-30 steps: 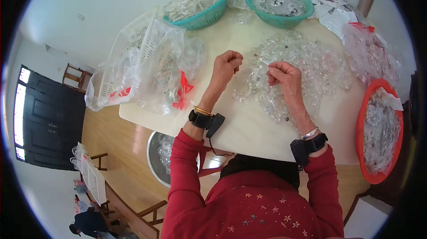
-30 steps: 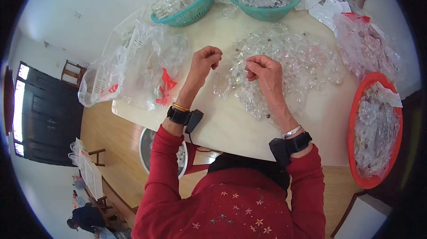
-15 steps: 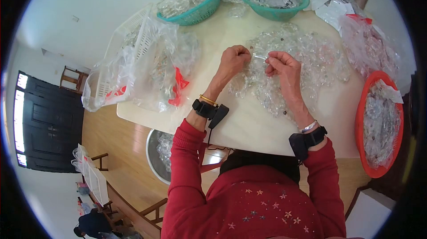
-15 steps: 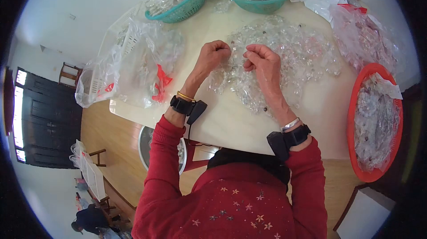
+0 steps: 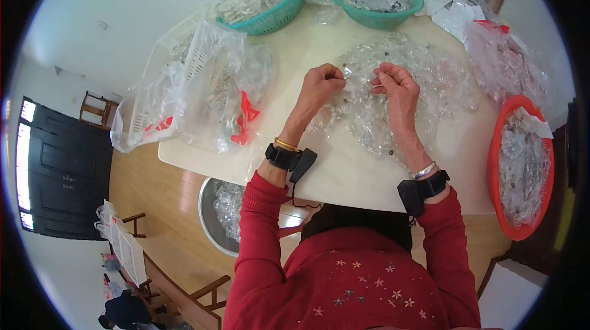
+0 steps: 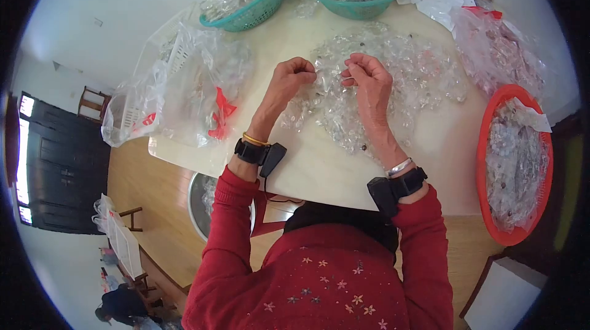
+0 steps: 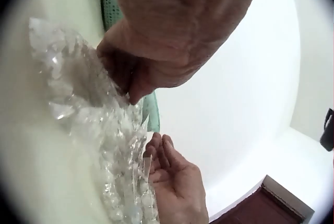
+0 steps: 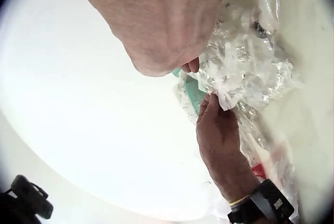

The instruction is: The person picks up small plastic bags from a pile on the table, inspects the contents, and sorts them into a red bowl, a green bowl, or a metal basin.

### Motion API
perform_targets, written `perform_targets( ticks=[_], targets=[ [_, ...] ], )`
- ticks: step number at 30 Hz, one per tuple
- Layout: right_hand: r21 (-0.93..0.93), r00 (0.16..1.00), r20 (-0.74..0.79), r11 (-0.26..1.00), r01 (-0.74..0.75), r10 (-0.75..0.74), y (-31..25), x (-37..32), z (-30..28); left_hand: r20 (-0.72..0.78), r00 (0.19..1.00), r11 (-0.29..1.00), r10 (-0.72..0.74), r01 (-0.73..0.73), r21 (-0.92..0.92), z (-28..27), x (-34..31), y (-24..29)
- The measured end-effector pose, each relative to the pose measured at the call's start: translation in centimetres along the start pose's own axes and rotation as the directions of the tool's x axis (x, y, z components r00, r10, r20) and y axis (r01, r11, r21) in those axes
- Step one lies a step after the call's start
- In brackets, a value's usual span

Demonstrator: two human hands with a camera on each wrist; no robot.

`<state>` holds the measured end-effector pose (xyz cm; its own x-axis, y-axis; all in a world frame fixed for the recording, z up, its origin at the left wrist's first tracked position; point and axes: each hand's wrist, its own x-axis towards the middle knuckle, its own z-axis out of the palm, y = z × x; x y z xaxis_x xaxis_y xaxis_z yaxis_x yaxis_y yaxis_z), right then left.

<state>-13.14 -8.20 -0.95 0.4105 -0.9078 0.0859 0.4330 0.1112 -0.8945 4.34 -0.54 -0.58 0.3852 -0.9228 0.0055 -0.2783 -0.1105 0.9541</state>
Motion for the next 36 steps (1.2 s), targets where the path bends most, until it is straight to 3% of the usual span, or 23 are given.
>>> perform_targets(
  ticks=[3,6,7,10,11,14,18,23,26,27,30,36],
  targets=[
    [-0.023,1.0,-0.003,1.0,0.0,0.0,0.2,-0.1,0.3,0.062,0.998,0.999,-0.029,0.032,-0.041,-1.2,-0.5,0.2],
    [-0.024,1.0,-0.023,1.0,0.004,-0.004,0.2,-0.1,0.3,-0.134,0.991,0.963,0.006,0.03,0.266,-2.0,1.1,0.8],
    [-0.025,1.0,-0.026,1.0,0.008,-0.008,0.1,-0.1,0.2,-0.13,0.991,0.964,0.01,0.025,0.266,-1.9,1.8,0.7],
    [0.013,0.996,-0.073,0.998,0.055,-0.054,0.0,0.1,-0.2,-0.206,0.952,0.88,0.225,-0.108,0.463,-0.7,4.0,-0.1],
    [0.011,0.995,-0.078,0.998,0.056,-0.055,0.0,0.1,-0.2,-0.201,0.953,0.88,0.226,-0.111,0.462,-0.7,4.6,-0.7],
    [0.054,0.981,-0.154,0.99,0.127,-0.118,0.0,0.5,-0.2,-0.148,0.985,0.934,0.083,-0.025,0.357,-0.7,5.9,-2.1],
    [-0.005,0.984,-0.144,0.994,0.109,-0.109,0.2,0.6,-0.3,-0.233,0.965,0.958,0.12,-0.051,0.281,-1.0,6.1,-2.8],
    [0.009,0.979,-0.156,0.99,0.137,-0.134,0.4,0.7,-0.3,-0.053,0.998,0.88,-0.018,0.041,0.473,-0.8,5.6,-0.3],
    [0.076,0.987,-0.125,0.991,0.107,-0.097,0.3,0.7,-0.4,-0.083,0.996,1.0,-0.021,0.023,0.02,-1.7,5.2,0.2],
    [0.077,0.987,-0.124,0.991,0.109,-0.099,0.2,0.6,-0.4,-0.083,0.996,1.0,-0.019,0.021,0.02,-1.8,5.1,0.3],
    [0.079,0.998,-0.046,0.996,0.036,-0.033,-0.4,0.4,-0.3,-0.103,0.994,0.937,0.023,-0.058,-0.346,-2.3,4.1,1.1],
    [-0.083,0.998,0.056,0.996,-0.01,0.015,-2.1,-0.4,0.6,-0.062,0.998,0.89,0.013,-0.04,-0.454,-0.6,1.5,4.5]
  ],
)
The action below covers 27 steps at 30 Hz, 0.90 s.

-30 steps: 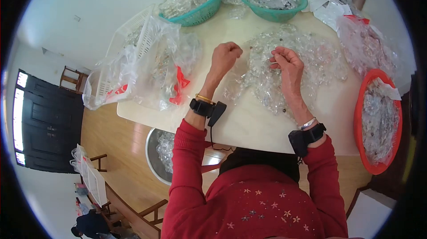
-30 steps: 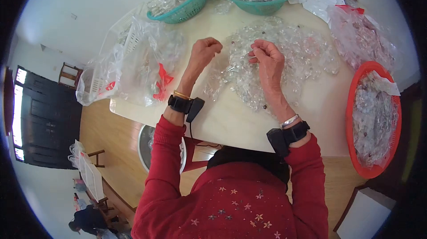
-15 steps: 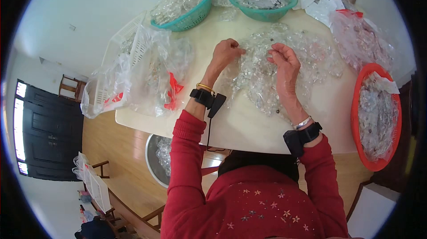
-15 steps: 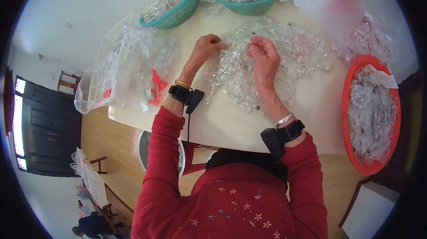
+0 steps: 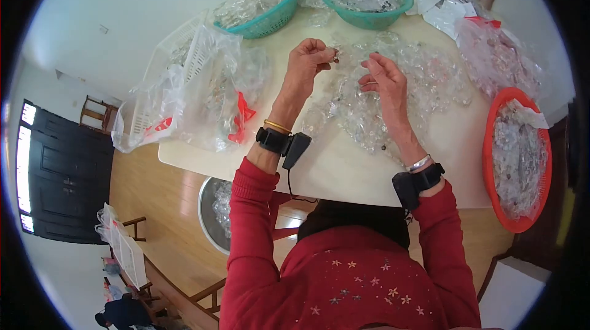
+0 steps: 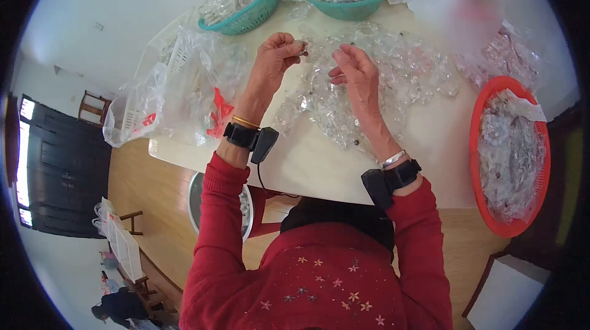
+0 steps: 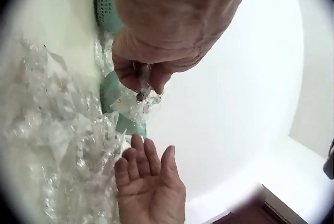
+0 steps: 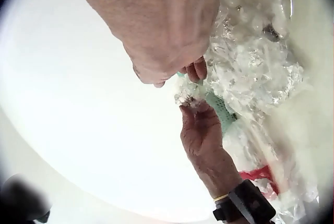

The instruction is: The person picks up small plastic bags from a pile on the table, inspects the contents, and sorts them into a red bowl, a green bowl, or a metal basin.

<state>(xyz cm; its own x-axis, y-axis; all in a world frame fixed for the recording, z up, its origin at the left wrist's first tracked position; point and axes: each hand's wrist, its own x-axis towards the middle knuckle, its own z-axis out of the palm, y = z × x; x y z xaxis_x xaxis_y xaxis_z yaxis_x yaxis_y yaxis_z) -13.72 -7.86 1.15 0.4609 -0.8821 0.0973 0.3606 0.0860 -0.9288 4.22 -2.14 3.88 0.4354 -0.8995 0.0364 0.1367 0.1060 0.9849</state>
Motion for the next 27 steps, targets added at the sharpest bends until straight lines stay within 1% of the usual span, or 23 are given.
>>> perform_targets(
  ticks=[2,7,9,10,11,12,13,14,16,17,18,19,20,21,22,23,24,26,27],
  targets=[
    [-0.093,0.998,0.06,0.996,-0.008,0.014,-0.5,-0.1,0.2,0.018,1.0,1.0,0.014,-0.014,-0.016,0.8,-0.5,0.4],
    [-0.12,0.996,0.083,0.992,0.026,-0.016,-0.4,0.0,-0.1,0.04,0.999,0.999,0.03,-0.029,-0.033,2.1,-1.7,0.9],
    [-0.093,0.993,0.12,0.995,0.031,-0.02,0.0,0.1,-0.6,0.095,0.984,0.973,0.152,-0.166,0.16,2.6,-1.8,0.7],
    [-0.074,0.988,0.153,0.997,0.038,-0.026,0.1,0.5,-0.5,0.121,0.969,0.935,0.217,-0.242,0.259,2.6,-1.7,0.8],
    [-0.117,0.987,0.16,0.992,0.045,-0.026,0.4,0.9,-0.8,0.182,0.924,0.864,0.336,-0.379,0.331,2.5,-1.6,0.2],
    [-0.152,0.983,0.181,0.987,0.053,-0.025,0.8,1.1,-1.1,0.243,0.865,0.764,0.439,-0.502,0.406,2.4,-1.6,-0.5],
    [-0.132,0.988,0.14,0.988,0.077,-0.058,0.7,0.9,-0.7,0.316,0.833,0.57,0.455,-0.545,0.615,2.5,-2.2,-0.1],
    [-0.115,0.991,0.094,0.988,0.101,-0.09,0.6,0.6,-0.5,0.389,0.811,0.334,0.437,-0.548,0.767,2.8,-2.9,0.6],
    [-0.164,0.988,0.075,0.975,0.148,-0.137,1.0,0.6,-0.9,0.351,0.894,0.14,0.28,-0.4,0.906,3.6,-3.8,1.9],
    [-0.15,0.984,0.1,0.976,0.159,-0.145,1.0,0.3,-0.6,0.336,0.895,0.125,0.295,-0.384,0.915,3.6,-3.9,2.5],
    [-0.156,0.982,0.093,0.972,0.178,-0.165,0.9,0.0,-0.3,0.248,0.944,0.352,0.219,-0.314,0.882,3.5,-3.9,3.1],
    [-0.162,0.979,0.084,0.967,0.196,-0.185,0.8,-0.2,-0.2,0.179,0.976,0.559,0.124,-0.218,0.8,3.3,-3.8,3.5],
    [-0.153,0.976,0.102,0.967,0.204,-0.19,0.7,-0.2,0.0,0.131,0.991,0.732,0.016,-0.101,0.674,2.9,-3.8,3.9],
    [-0.104,0.982,0.085,0.979,0.178,-0.169,0.5,-0.3,0.2,0.118,0.993,0.727,0.029,-0.102,0.679,2.2,-3.8,4.6],
    [-0.053,0.987,0.068,0.987,0.15,-0.146,0.4,-0.3,0.4,0.031,0.996,0.846,0.085,-0.088,0.526,1.1,-3.3,5.2],
    [-0.002,0.991,0.051,0.993,0.121,-0.12,0.4,-0.3,0.5,-0.062,0.99,0.932,0.123,-0.094,0.35,-0.1,-2.8,6.0],
    [0.006,0.99,0.063,0.992,0.125,-0.125,0.6,-0.2,0.4,-0.156,0.977,0.98,0.145,-0.119,0.161,-1.4,-2.2,6.8],
    [-0.06,0.994,0.073,0.994,0.088,-0.084,1.6,0.4,-0.2,-0.315,0.915,0.965,0.251,-0.262,0.007,-4.9,-1.4,9.6],
    [-0.094,0.995,0.075,0.993,0.069,-0.062,1.9,0.6,-0.3,-0.322,0.889,0.922,0.325,-0.374,-0.102,-7.4,-0.6,11.5]
  ],
)
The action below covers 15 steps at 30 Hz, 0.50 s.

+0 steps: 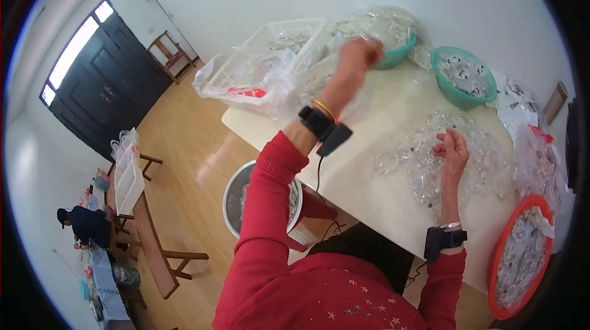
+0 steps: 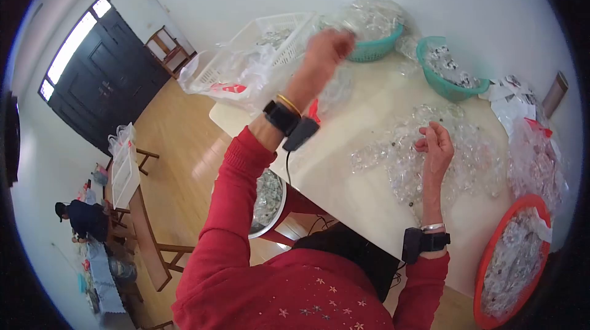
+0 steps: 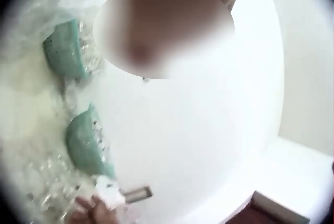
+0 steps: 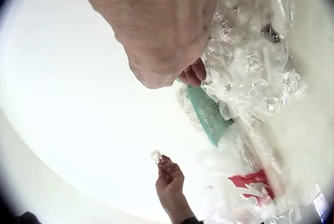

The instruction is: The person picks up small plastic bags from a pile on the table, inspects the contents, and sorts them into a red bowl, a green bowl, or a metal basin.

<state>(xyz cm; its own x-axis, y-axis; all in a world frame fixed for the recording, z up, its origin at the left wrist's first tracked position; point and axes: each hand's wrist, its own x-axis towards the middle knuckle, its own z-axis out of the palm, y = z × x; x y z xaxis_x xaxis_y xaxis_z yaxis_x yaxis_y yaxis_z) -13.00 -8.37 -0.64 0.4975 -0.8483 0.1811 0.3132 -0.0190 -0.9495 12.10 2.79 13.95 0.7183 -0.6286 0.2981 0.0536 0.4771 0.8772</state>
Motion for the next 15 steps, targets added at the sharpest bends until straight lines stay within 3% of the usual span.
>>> perform_targets(
  ticks=[1,6,9,10,12,13,15],
  targets=[
    [0.002,1.0,0.008,1.0,0.001,-0.001,0.1,0.0,0.0,-0.009,0.997,0.987,0.074,-0.075,-0.14,-1.5,1.2,1.5],
    [-0.053,1.0,0.0,0.998,0.021,-0.021,0.3,0.4,0.3,-0.175,0.974,0.971,0.142,-0.172,-0.169,-2.1,-1.2,5.4],
    [-0.113,1.0,-0.017,0.993,0.014,-0.016,0.4,-0.3,-0.4,0.099,0.995,0.96,-0.02,-0.008,0.281,-0.1,-7.7,3.0],
    [-0.092,1.0,-0.021,0.996,0.013,-0.015,0.1,-0.3,-0.2,0.105,0.992,0.966,-0.07,0.04,0.257,-0.4,-9.3,1.3],
    [-0.083,1.0,-0.001,0.996,0.022,-0.022,0.3,-0.2,-0.3,0.223,0.917,0.762,-0.332,0.121,0.636,-1.8,-11.9,-1.1],
    [-0.101,1.0,-0.021,0.995,0.01,-0.012,0.3,-0.3,-0.3,0.236,0.907,0.768,-0.35,0.134,0.626,-2.4,-13.2,-2.3],
    [-0.075,1.0,0.008,0.997,0.01,-0.01,0.2,-0.2,-0.2,0.339,0.877,0.465,-0.34,-0.157,0.871,-3.4,-15.1,-4.5]
  ],
)
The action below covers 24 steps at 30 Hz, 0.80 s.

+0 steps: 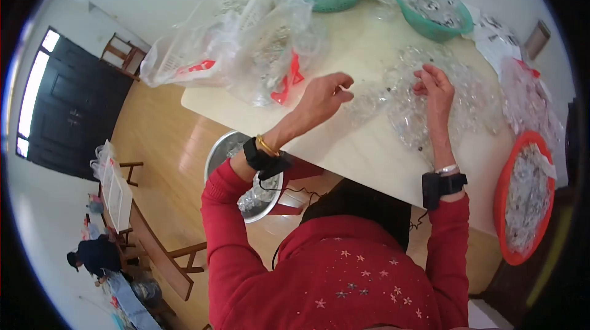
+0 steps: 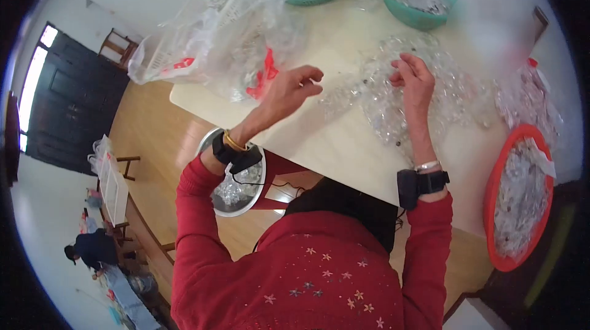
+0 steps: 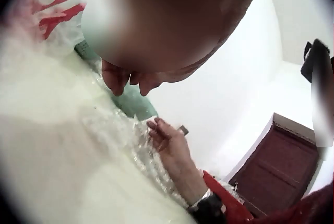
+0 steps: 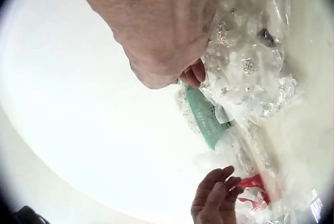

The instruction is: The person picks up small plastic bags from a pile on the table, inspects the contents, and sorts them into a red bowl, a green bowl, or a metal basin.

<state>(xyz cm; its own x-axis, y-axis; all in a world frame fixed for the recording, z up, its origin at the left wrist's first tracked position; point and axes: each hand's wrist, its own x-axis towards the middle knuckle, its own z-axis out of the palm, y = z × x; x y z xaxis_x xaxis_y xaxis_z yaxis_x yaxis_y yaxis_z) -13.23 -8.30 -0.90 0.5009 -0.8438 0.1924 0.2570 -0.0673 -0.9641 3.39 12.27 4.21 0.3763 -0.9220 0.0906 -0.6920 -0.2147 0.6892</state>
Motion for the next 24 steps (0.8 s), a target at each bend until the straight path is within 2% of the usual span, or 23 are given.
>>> perform_targets(
  ticks=[1,4,5,8,13,16,17,18,20,21,23,24],
  targets=[
    [-0.009,1.0,-0.017,1.0,-0.003,0.003,0.0,0.1,0.0,0.015,1.0,1.0,0.009,-0.009,-0.008,1.0,-0.3,-0.1],
    [-0.01,1.0,0.004,1.0,0.001,-0.001,0.3,0.1,-0.1,-0.122,0.991,0.998,0.063,-0.06,0.029,3.8,-0.9,-0.5],
    [-0.019,1.0,-0.004,1.0,0.002,-0.002,0.5,0.2,-0.3,-0.117,0.991,0.998,0.069,-0.067,0.02,4.5,-0.8,-0.7],
    [-0.018,1.0,0.016,1.0,-0.022,0.023,1.1,0.5,-0.4,-0.15,0.978,0.961,0.144,-0.102,0.257,5.5,-0.1,-1.4],
    [-0.057,1.0,0.016,0.998,-0.021,0.022,0.7,0.2,-0.5,-0.16,0.984,0.989,0.077,-0.055,0.138,5.2,0.9,-2.2],
    [-0.039,1.0,-0.022,0.999,0.0,-0.001,-0.8,-1.4,-0.4,-0.057,0.986,0.955,-0.159,0.139,-0.261,4.3,1.3,-3.2],
    [-0.043,1.0,-0.022,0.999,0.0,-0.001,-1.2,-2.1,-0.2,-0.057,0.986,0.954,-0.159,0.138,-0.265,4.3,1.1,-3.3],
    [-0.049,1.0,0.006,0.999,-0.003,0.003,-1.5,-2.9,-0.1,-0.056,0.984,0.889,-0.17,0.128,-0.439,4.3,0.9,-3.4],
    [-0.059,0.998,0.055,0.998,-0.008,0.011,-2.0,-4.3,0.4,-0.043,0.981,0.673,-0.187,0.096,-0.733,4.2,0.8,-2.9],
    [-0.062,0.999,0.047,0.998,-0.003,0.006,-1.9,-4.7,0.7,-0.04,0.983,0.673,-0.179,0.092,-0.734,4.3,0.9,-2.6],
    [-0.083,0.985,0.149,0.994,-0.073,0.084,-1.7,-5.1,1.5,-0.033,0.987,0.586,-0.159,0.067,-0.808,4.5,1.0,-1.6],
    [-0.088,0.987,0.142,0.994,-0.065,0.077,-1.8,-5.2,1.8,-0.03,0.988,0.538,-0.148,0.055,-0.841,4.6,1.1,-1.2]
  ],
)
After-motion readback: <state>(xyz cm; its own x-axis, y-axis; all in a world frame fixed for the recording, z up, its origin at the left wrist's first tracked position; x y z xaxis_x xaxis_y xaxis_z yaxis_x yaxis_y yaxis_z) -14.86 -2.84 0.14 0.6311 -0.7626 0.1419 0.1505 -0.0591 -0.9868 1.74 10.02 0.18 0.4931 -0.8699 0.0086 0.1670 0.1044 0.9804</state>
